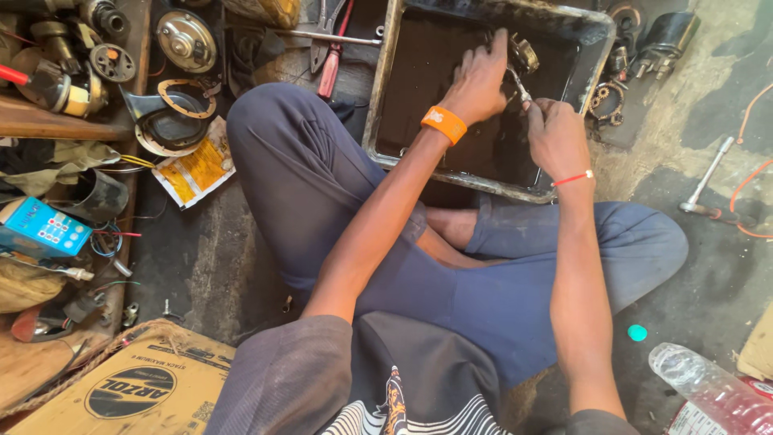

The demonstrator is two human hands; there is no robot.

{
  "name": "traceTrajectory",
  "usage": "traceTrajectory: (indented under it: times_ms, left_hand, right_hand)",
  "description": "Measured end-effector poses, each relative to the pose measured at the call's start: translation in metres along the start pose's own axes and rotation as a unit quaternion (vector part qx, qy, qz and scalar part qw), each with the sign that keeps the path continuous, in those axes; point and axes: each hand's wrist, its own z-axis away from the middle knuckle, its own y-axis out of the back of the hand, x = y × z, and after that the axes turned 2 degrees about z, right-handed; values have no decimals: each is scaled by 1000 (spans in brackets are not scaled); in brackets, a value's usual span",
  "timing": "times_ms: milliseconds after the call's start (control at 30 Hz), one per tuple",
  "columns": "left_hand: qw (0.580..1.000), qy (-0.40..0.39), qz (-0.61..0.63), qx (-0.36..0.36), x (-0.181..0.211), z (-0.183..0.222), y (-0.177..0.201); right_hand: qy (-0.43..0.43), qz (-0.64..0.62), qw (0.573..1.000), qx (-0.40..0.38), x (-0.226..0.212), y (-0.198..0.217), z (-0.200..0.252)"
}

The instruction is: The person scrubs a mechanical part with a brush in a tray of dark liquid, repeatedly dipping and scrubbing the component to remove grime. The person briefly wipes the part with a cloth before continuing to scrub it in the liquid.

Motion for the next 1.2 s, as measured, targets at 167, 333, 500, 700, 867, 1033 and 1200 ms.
traceTrajectory:
  times_ms: [167, 333, 500, 700, 867, 1033, 1200]
  left_hand:
    - [986, -26, -102, 132, 8, 5, -13]
    - [999, -24, -24, 7, -8, -10, 7]
    - [989, -58, -105, 88, -3, 0, -5]
    - [999, -41, -28, 15, -6, -10, 6]
    - [997, -50, -55, -5, 1, 3, 2]
    - [989, -64, -87, 97, 4, -2, 0]
    - [999, -48, -1, 18, -7, -5, 13]
  right_hand:
    - [-18, -12, 1000, -11, 3, 1, 5]
    - [-33, -27, 999, -15, 1, 5, 2]
    - [-54, -41, 997, -28, 1, 9, 4]
    - [2, 15, 1000, -4, -2, 13, 8]
    - [5, 47, 998, 30, -1, 5, 15]
    - [14, 65, 997, 27, 5, 8, 14]
    - [21, 81, 996, 27, 16, 4, 21]
